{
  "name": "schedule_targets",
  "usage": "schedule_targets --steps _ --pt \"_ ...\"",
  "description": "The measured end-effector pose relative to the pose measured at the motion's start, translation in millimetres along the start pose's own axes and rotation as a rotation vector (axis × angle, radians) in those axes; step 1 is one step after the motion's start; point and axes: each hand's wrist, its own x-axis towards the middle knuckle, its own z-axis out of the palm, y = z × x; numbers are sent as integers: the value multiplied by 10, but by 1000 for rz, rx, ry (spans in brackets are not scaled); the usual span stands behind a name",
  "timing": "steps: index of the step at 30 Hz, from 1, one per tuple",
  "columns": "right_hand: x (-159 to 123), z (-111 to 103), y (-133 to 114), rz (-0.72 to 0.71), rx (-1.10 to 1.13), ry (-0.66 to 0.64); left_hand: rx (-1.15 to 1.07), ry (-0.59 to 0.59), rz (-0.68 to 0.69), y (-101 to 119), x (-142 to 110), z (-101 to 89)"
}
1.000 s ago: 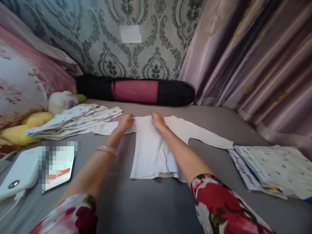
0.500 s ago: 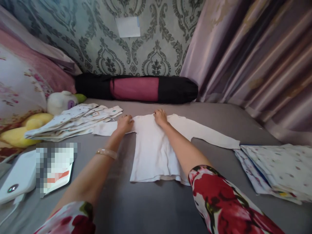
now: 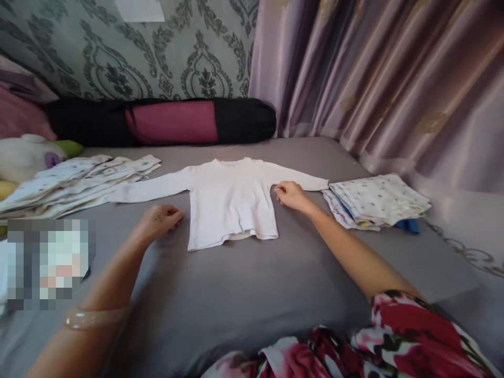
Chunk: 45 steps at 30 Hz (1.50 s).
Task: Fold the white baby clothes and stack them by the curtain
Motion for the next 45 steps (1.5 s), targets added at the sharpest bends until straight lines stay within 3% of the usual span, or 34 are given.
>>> schedule_targets --steps 3,6,14,18,22,27,33,38,45 --pt "-385 100 111 67 -76 -43 48 -68 19 99 -231 127" --pt "-636 218 41 90 -128 -40 141 0 17 236 -413 220" --pt "-959 384 -196 94 -209 -26 160 80 31 325 -635 384" --pt "-975 392 -205 66 -142 16 -1 133 17 330 -694 386" --pt "-952 385 -210 158 72 20 -337 72 -74 352 -753 368" --pt "-897 400 -116 237 318 -30 -409 83 -96 328 -777 318" --pt "-840 295 123 135 150 -2 -389 42 -92 155 -700 222" --pt "-854 225 85 91 1 -47 -307 -63 -133 168 -598 139" --pt "-606 261 -50 155 84 112 -438 153 -236 372 -196 131"
